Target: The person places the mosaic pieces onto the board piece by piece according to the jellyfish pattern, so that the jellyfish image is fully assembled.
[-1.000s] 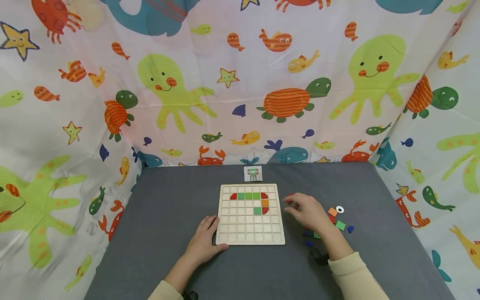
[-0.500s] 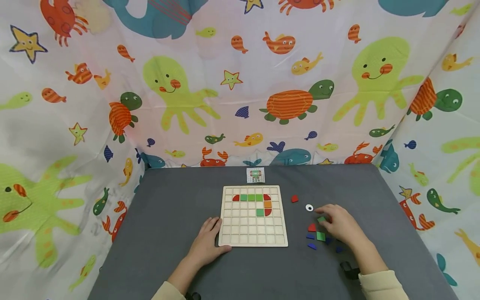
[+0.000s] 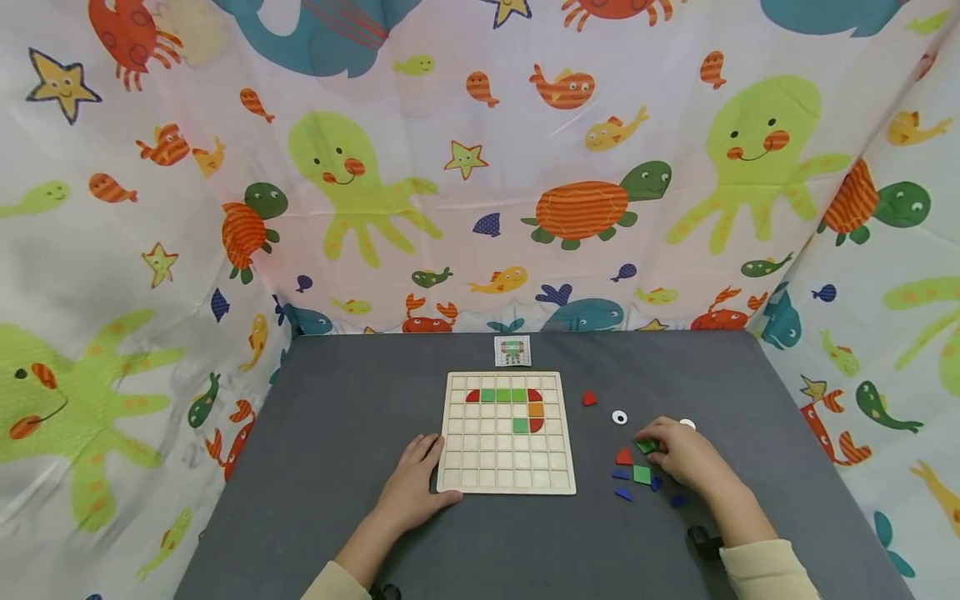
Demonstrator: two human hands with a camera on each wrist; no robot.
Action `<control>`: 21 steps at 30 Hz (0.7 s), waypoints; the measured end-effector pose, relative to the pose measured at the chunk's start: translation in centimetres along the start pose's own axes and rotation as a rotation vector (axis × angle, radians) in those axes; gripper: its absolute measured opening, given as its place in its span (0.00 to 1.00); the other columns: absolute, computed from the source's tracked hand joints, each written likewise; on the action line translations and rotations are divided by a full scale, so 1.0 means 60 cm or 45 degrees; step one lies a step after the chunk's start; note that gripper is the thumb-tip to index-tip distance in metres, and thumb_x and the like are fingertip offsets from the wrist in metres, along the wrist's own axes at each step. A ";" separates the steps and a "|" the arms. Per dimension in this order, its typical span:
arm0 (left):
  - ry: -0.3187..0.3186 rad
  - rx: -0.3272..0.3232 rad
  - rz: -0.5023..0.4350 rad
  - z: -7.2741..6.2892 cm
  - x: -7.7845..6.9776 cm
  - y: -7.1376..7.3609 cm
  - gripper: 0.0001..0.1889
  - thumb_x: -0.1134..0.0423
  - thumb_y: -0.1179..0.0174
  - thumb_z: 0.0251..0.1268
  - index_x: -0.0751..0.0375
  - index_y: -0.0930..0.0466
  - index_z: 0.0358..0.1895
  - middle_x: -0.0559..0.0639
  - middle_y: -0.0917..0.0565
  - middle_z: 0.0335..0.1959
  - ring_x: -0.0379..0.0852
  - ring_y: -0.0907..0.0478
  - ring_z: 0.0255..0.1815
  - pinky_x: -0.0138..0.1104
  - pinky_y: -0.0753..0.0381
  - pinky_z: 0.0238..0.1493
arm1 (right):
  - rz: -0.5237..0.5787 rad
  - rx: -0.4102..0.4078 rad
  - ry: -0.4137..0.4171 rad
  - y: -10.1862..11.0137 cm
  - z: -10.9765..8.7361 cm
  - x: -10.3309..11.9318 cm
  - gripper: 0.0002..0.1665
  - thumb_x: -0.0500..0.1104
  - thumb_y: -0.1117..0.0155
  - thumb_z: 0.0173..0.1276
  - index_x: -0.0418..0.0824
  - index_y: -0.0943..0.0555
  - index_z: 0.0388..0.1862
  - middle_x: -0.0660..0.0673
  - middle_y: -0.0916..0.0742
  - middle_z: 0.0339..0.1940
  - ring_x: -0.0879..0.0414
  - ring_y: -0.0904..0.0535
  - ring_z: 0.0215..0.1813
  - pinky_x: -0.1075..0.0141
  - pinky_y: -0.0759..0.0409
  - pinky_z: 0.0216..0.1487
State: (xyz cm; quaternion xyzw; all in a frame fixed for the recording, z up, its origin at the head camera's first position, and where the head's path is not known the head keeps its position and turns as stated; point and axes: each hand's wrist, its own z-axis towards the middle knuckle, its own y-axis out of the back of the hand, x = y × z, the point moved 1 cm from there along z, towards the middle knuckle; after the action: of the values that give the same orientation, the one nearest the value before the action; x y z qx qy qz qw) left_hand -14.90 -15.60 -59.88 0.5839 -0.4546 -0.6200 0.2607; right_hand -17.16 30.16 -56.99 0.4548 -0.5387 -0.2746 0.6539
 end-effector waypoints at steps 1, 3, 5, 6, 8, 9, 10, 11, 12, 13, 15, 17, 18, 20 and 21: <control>0.001 0.001 0.004 0.000 0.000 0.000 0.53 0.39 0.27 0.54 0.61 0.40 0.78 0.58 0.37 0.78 0.62 0.48 0.81 0.57 0.32 0.70 | 0.000 -0.003 0.001 -0.001 0.000 0.000 0.18 0.30 0.27 0.59 0.41 0.12 0.49 0.43 0.15 0.48 0.55 0.21 0.38 0.57 0.21 0.39; 0.002 0.001 0.006 0.001 -0.001 0.000 0.53 0.39 0.27 0.54 0.61 0.40 0.78 0.57 0.37 0.78 0.61 0.48 0.81 0.57 0.32 0.70 | 0.001 -0.010 0.002 -0.001 0.000 0.000 0.18 0.31 0.26 0.59 0.41 0.12 0.49 0.43 0.15 0.50 0.54 0.20 0.39 0.56 0.20 0.39; 0.006 0.001 0.005 0.001 -0.001 0.000 0.53 0.39 0.26 0.53 0.61 0.39 0.78 0.57 0.37 0.78 0.61 0.48 0.81 0.57 0.32 0.70 | -0.021 -0.028 0.016 -0.001 0.001 0.000 0.18 0.31 0.26 0.58 0.41 0.12 0.48 0.43 0.15 0.50 0.51 0.18 0.41 0.53 0.18 0.42; 0.007 0.001 0.005 0.001 -0.001 0.000 0.53 0.39 0.26 0.53 0.61 0.40 0.78 0.57 0.37 0.78 0.61 0.48 0.81 0.57 0.32 0.70 | -0.032 -0.037 0.023 -0.001 0.002 0.000 0.17 0.31 0.26 0.58 0.41 0.12 0.47 0.43 0.14 0.50 0.50 0.17 0.42 0.52 0.18 0.43; 0.008 -0.001 0.004 0.001 -0.002 0.000 0.53 0.39 0.26 0.53 0.61 0.39 0.78 0.57 0.37 0.78 0.61 0.48 0.81 0.57 0.32 0.70 | -0.058 -0.053 0.042 -0.001 0.002 -0.001 0.15 0.31 0.26 0.58 0.40 0.11 0.45 0.43 0.13 0.47 0.48 0.16 0.44 0.49 0.17 0.45; 0.009 -0.002 0.004 0.001 -0.002 0.001 0.53 0.39 0.26 0.53 0.61 0.39 0.78 0.57 0.37 0.78 0.61 0.48 0.81 0.57 0.32 0.70 | -0.075 -0.061 0.050 -0.001 0.002 -0.001 0.14 0.31 0.25 0.58 0.40 0.11 0.44 0.43 0.13 0.46 0.47 0.16 0.44 0.49 0.17 0.45; 0.009 -0.004 0.005 0.002 -0.002 0.001 0.53 0.39 0.26 0.53 0.61 0.39 0.78 0.57 0.37 0.78 0.61 0.48 0.81 0.57 0.32 0.70 | -0.090 -0.070 0.058 -0.001 0.002 -0.001 0.13 0.32 0.25 0.58 0.39 0.11 0.43 0.43 0.13 0.45 0.46 0.15 0.44 0.49 0.17 0.46; 0.011 -0.003 0.007 0.002 -0.001 0.001 0.53 0.39 0.27 0.53 0.61 0.39 0.78 0.57 0.37 0.78 0.61 0.48 0.81 0.57 0.32 0.70 | -0.101 -0.071 0.060 0.000 0.002 -0.001 0.13 0.33 0.25 0.59 0.39 0.11 0.44 0.43 0.13 0.44 0.47 0.15 0.43 0.49 0.17 0.45; 0.011 -0.003 0.009 0.002 -0.001 0.001 0.53 0.39 0.27 0.53 0.61 0.39 0.78 0.57 0.37 0.78 0.61 0.48 0.81 0.56 0.32 0.70 | -0.107 -0.071 0.059 0.000 0.002 -0.001 0.13 0.34 0.25 0.59 0.38 0.11 0.44 0.44 0.13 0.43 0.48 0.16 0.42 0.50 0.17 0.45; 0.012 -0.003 0.010 0.002 -0.001 0.001 0.53 0.38 0.27 0.53 0.61 0.39 0.78 0.57 0.37 0.78 0.61 0.48 0.81 0.56 0.32 0.70 | -0.115 -0.072 0.059 -0.001 0.002 -0.001 0.13 0.35 0.25 0.60 0.38 0.11 0.45 0.44 0.13 0.42 0.49 0.16 0.42 0.50 0.17 0.44; 0.014 0.002 0.011 0.002 0.001 0.000 0.53 0.38 0.27 0.53 0.60 0.40 0.79 0.57 0.37 0.78 0.61 0.48 0.81 0.56 0.32 0.70 | -0.126 -0.072 0.046 -0.002 0.001 -0.001 0.14 0.37 0.25 0.61 0.37 0.12 0.46 0.44 0.13 0.42 0.50 0.17 0.41 0.51 0.17 0.43; 0.015 0.005 0.011 0.002 0.002 -0.001 0.53 0.38 0.27 0.53 0.60 0.40 0.79 0.57 0.38 0.78 0.61 0.48 0.81 0.56 0.32 0.70 | -0.130 -0.080 0.046 -0.003 0.000 0.000 0.14 0.39 0.25 0.62 0.37 0.12 0.47 0.45 0.14 0.42 0.52 0.18 0.39 0.51 0.18 0.42; 0.016 0.005 0.011 0.002 0.002 -0.002 0.53 0.38 0.27 0.53 0.60 0.40 0.79 0.57 0.38 0.78 0.60 0.48 0.81 0.56 0.32 0.70 | -0.132 -0.090 0.053 -0.003 0.000 0.000 0.14 0.39 0.26 0.63 0.37 0.13 0.48 0.45 0.14 0.42 0.52 0.18 0.40 0.51 0.18 0.43; 0.016 0.004 0.011 0.002 0.002 -0.002 0.53 0.38 0.27 0.53 0.60 0.40 0.79 0.56 0.38 0.78 0.60 0.48 0.81 0.56 0.32 0.70 | -0.133 -0.114 0.070 -0.003 0.002 0.003 0.14 0.39 0.26 0.64 0.37 0.13 0.48 0.45 0.15 0.43 0.53 0.19 0.40 0.51 0.18 0.43; 0.015 0.001 0.012 0.002 0.002 -0.002 0.53 0.38 0.27 0.53 0.60 0.40 0.79 0.56 0.37 0.78 0.61 0.48 0.81 0.56 0.32 0.70 | -0.130 -0.130 0.085 -0.002 0.003 0.006 0.14 0.39 0.26 0.64 0.37 0.13 0.48 0.45 0.15 0.43 0.53 0.19 0.40 0.51 0.18 0.43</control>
State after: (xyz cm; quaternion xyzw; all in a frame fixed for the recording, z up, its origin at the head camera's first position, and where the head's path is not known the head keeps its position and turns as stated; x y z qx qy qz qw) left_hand -15.00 -15.62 -60.06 0.5855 -0.4562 -0.6151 0.2659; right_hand -17.21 29.74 -56.93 0.4565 -0.4779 -0.3196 0.6790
